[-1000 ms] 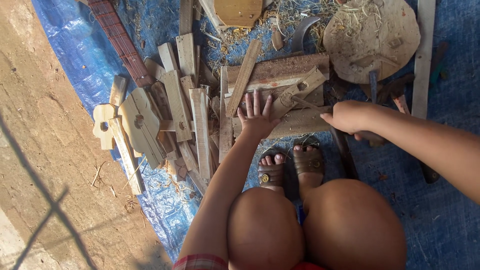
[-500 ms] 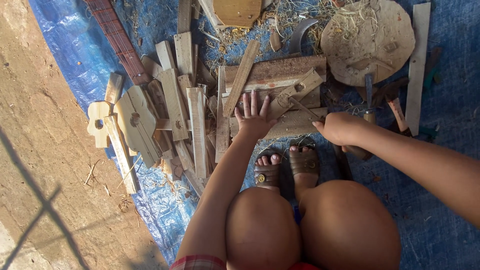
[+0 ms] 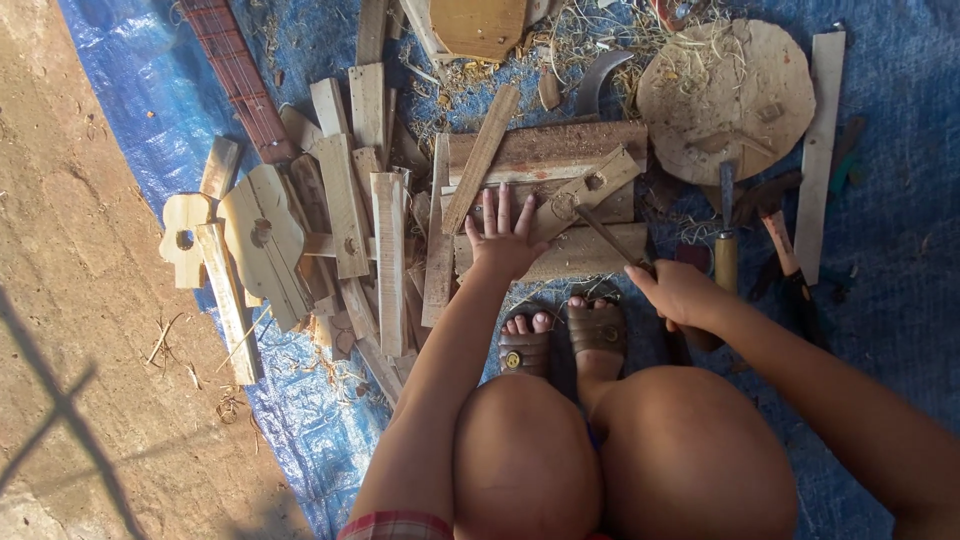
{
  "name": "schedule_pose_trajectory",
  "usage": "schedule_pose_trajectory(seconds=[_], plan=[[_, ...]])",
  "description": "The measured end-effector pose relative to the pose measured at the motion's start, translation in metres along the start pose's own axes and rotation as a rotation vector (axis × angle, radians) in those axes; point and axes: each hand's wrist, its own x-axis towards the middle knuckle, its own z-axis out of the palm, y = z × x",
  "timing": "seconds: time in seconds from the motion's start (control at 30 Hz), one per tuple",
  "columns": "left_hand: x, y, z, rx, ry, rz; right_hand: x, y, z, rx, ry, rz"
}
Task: The person carves a piece of wood with a small hand tool to shape it.
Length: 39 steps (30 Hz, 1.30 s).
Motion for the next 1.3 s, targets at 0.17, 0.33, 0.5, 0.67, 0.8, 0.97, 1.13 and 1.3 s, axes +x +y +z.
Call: schedule_pose_trajectory(seconds=[0.17, 0.33, 0.5, 0.67, 0.8, 0.97, 1.13, 1.3], plan=[[0.003, 0.0, 0.006, -0.007, 0.008, 0.011, -0.039, -0.04, -0.033, -0.209, -0.092, 0.104], [0.002, 0.002, 0.004, 0.006, 0.012, 0.01, -0.045, -0.059, -0.052, -0.507, 0.03, -0.008], [0.002, 0.0, 0.007, 0.02, 0.016, 0.012, -0.039, -0.072, -0.063, -0.674, 0.152, -0.124], [0.005, 0.001, 0.007, 0.014, -0.01, 0.008, -0.028, -0.084, -0.09, -0.572, -0.051, -0.038], [0.001, 0.001, 0.004, 0.014, -0.015, 0.01, -0.02, -0.082, -0.105, -0.355, -0.256, 0.112], [0.0, 0.001, 0.0, -0.005, -0.034, 0.009, -0.017, -0.064, -0.09, -0.158, -0.263, 0.107], [-0.001, 0.002, -0.002, 0.02, -0.025, 0.006, 0.02, -0.02, -0.039, -0.779, 0.291, -0.213], [0.0, 0.002, 0.0, 0.019, -0.024, 0.001, 0.026, -0.011, -0.009, -1.05, 0.756, -0.337]])
